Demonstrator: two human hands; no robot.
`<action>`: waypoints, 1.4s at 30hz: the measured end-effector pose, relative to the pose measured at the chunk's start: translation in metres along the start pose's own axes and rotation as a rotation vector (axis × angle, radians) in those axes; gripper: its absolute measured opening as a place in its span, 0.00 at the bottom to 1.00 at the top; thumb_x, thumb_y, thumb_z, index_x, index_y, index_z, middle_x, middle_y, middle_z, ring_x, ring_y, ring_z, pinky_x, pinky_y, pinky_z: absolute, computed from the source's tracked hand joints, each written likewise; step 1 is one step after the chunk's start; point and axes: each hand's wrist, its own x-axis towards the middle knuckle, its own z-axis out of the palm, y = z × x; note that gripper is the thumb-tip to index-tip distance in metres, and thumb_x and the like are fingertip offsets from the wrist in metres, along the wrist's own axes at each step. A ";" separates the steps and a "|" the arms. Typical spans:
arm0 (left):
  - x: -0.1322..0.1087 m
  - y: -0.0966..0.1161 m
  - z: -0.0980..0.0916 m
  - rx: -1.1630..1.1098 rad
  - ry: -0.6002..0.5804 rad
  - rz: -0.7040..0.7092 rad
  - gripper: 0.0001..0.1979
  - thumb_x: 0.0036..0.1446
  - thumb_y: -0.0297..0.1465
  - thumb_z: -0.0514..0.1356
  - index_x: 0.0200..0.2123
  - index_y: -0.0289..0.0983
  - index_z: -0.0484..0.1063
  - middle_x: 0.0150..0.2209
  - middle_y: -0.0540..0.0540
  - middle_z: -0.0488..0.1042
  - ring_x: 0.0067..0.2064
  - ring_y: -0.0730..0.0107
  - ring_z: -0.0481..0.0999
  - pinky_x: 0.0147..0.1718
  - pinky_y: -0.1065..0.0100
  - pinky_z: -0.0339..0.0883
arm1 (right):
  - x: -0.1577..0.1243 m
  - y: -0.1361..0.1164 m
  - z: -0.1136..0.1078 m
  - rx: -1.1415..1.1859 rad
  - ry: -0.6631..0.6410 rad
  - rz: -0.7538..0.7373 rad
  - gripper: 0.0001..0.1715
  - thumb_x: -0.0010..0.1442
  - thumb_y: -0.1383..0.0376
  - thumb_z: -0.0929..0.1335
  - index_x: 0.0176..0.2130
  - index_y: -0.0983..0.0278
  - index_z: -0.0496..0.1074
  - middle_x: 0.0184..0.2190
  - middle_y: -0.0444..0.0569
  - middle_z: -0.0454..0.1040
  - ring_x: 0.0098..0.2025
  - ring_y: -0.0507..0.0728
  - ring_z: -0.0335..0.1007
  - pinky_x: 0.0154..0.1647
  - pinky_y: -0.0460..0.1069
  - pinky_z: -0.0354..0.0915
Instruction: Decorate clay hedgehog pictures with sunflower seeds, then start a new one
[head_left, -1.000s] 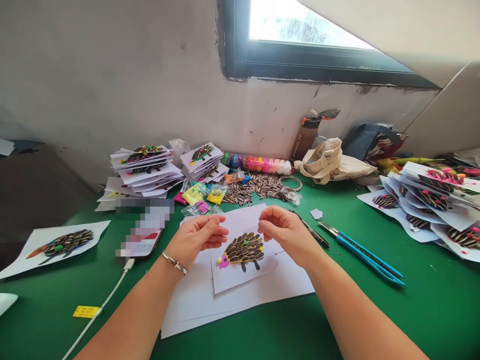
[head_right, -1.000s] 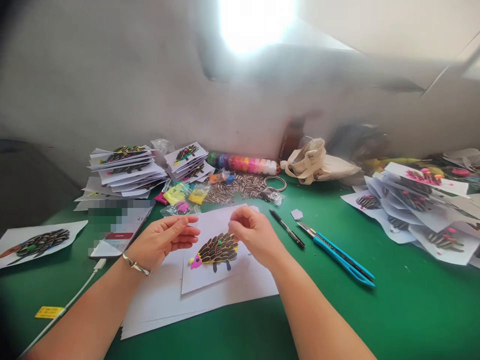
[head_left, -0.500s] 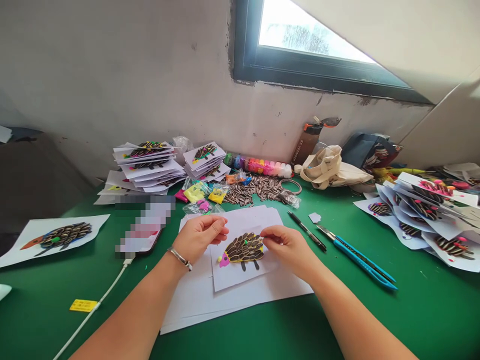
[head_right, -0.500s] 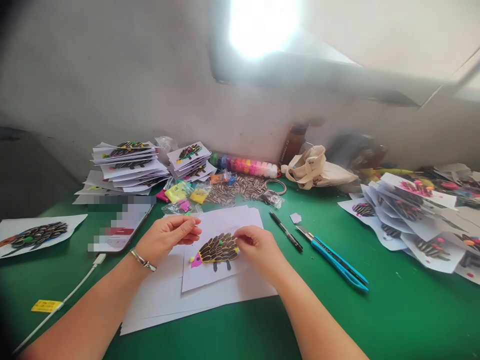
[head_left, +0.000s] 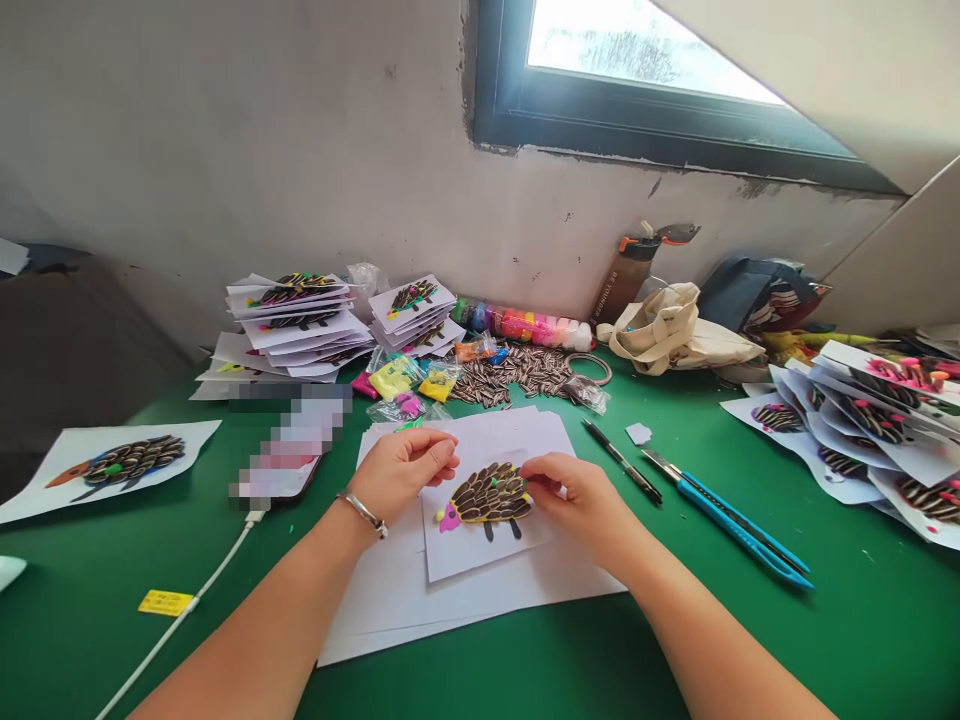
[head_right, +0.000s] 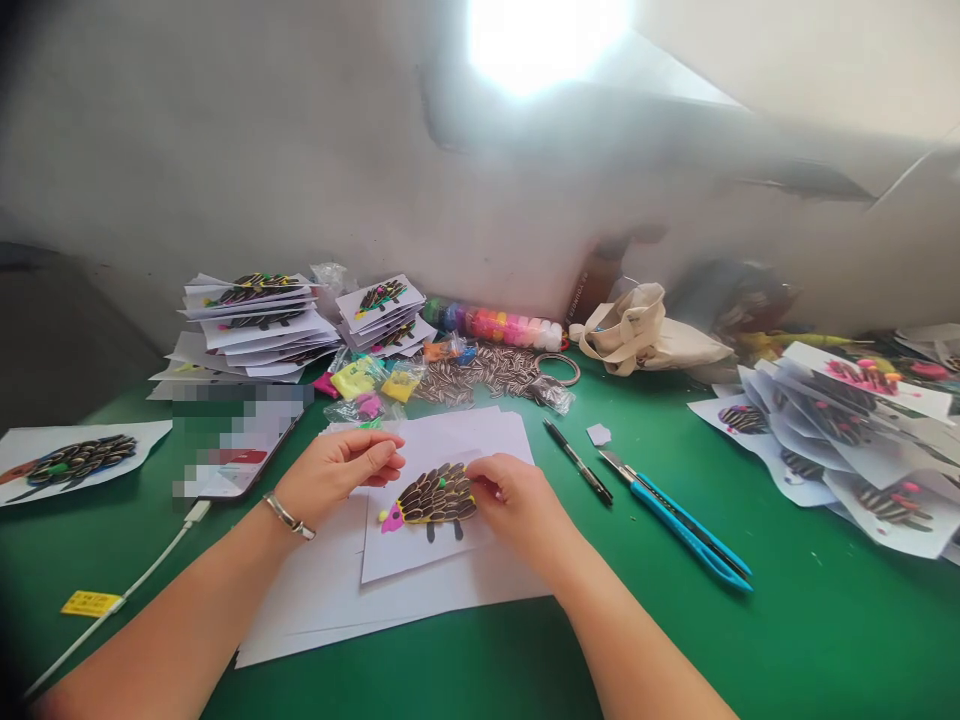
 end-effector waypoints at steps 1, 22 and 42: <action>0.000 0.000 0.000 -0.001 -0.001 -0.002 0.24 0.44 0.47 0.63 0.36 0.33 0.74 0.31 0.42 0.78 0.33 0.61 0.78 0.35 0.60 0.72 | -0.001 -0.001 0.002 0.003 -0.002 -0.009 0.12 0.55 0.71 0.62 0.36 0.60 0.73 0.30 0.44 0.73 0.32 0.52 0.67 0.33 0.46 0.62; 0.000 -0.003 0.002 0.007 -0.021 0.031 0.22 0.46 0.46 0.63 0.36 0.33 0.74 0.31 0.42 0.78 0.33 0.61 0.77 0.35 0.60 0.71 | 0.002 -0.005 0.015 -0.338 0.037 -0.198 0.12 0.57 0.73 0.64 0.33 0.61 0.75 0.30 0.49 0.71 0.36 0.56 0.61 0.37 0.50 0.60; 0.001 -0.006 0.000 0.049 -0.031 0.040 0.22 0.47 0.46 0.61 0.37 0.33 0.73 0.31 0.43 0.77 0.33 0.63 0.77 0.35 0.62 0.72 | -0.003 -0.003 0.011 -0.353 0.033 -0.144 0.15 0.53 0.76 0.63 0.34 0.61 0.74 0.29 0.48 0.71 0.34 0.56 0.61 0.37 0.51 0.59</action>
